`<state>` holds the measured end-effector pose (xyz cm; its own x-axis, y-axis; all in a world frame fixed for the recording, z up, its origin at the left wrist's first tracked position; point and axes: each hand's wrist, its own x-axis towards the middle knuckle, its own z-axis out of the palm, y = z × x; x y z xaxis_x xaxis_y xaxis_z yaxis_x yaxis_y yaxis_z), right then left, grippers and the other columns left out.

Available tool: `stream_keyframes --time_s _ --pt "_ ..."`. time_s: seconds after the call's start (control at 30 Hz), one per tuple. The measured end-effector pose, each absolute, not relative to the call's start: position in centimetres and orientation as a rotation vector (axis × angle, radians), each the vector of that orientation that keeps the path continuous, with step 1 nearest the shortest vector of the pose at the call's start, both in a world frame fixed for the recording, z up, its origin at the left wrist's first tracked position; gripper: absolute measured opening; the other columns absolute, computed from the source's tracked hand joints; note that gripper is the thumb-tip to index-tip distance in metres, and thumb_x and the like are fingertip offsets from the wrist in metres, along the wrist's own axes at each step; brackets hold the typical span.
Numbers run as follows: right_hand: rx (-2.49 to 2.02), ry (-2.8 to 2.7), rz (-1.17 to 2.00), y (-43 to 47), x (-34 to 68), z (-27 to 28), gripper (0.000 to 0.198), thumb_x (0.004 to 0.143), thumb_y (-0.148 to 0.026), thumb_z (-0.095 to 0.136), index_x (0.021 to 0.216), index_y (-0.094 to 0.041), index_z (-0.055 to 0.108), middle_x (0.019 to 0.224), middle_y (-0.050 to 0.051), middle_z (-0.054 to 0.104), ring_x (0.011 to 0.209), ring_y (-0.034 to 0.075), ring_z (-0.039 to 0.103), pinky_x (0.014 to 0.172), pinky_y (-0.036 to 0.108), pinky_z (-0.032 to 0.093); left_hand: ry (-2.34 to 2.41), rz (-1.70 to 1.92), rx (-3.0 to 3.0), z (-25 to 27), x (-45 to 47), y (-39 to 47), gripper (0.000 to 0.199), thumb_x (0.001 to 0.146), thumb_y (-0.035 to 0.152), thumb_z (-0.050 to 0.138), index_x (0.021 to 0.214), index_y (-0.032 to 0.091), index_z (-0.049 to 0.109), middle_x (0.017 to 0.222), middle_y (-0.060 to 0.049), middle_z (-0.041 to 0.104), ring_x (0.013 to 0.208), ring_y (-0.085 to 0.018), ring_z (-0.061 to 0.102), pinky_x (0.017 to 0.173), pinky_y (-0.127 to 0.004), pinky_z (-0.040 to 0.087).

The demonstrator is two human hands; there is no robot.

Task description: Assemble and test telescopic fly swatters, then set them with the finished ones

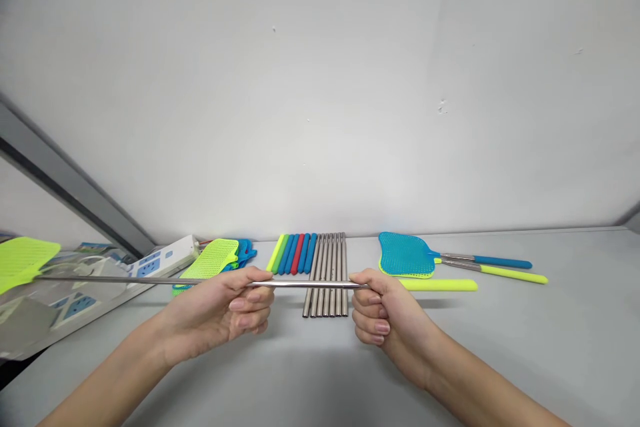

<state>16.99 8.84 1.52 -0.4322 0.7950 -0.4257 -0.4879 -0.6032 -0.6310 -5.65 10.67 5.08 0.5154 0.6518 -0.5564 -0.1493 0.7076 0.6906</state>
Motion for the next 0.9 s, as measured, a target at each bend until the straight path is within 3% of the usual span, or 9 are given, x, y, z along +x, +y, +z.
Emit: stream_keyframes --time_s 0.2,0.33,0.5,0.9 --pt "-0.920 -0.710 1.982 8.8 17.8 2.1 0.038 0.077 -0.030 0.044 0.046 -0.019 0.025 0.044 -0.008 0.015 0.038 0.006 0.013 0.042 0.024 0.017 0.864 0.527 0.690 5.7 -5.8 10.8 0.044 0.082 0.043 0.035 0.050 0.016 0.044 0.044 0.005 0.031 0.042 -0.008 0.032 0.058 -0.026 0.035" --pt "-0.904 -0.827 1.961 8.7 18.3 2.1 0.039 0.081 -0.033 0.039 0.045 -0.018 0.031 0.043 -0.006 0.020 0.039 0.007 0.018 0.044 0.025 0.020 0.966 0.668 0.730 5.9 -6.0 10.8 0.036 0.082 0.038 0.038 0.053 0.016 0.044 0.047 0.004 0.037 0.042 -0.009 0.035 0.056 -0.026 0.033" --pt "-0.947 -0.924 1.941 8.5 18.1 2.1 0.038 0.082 -0.037 0.038 0.051 -0.016 0.042 0.047 -0.005 0.029 0.042 0.007 0.022 0.047 0.025 0.022 1.012 0.678 0.784 6.0 -5.6 10.3 0.031 0.080 0.032 0.045 0.053 0.017 0.039 0.047 0.006 0.033 0.041 -0.007 0.034 0.054 -0.025 0.031" --pt "-0.971 -0.944 1.970 8.0 17.3 1.8 0.037 0.082 -0.043 0.040 0.055 -0.017 0.045 0.047 -0.006 0.028 0.042 0.007 0.020 0.046 0.022 0.022 1.017 0.624 0.834 6.0 -5.0 9.6 0.037 0.076 0.038 0.051 0.050 0.017 0.038 0.046 0.008 0.027 0.042 -0.006 0.029 0.055 -0.023 0.030"
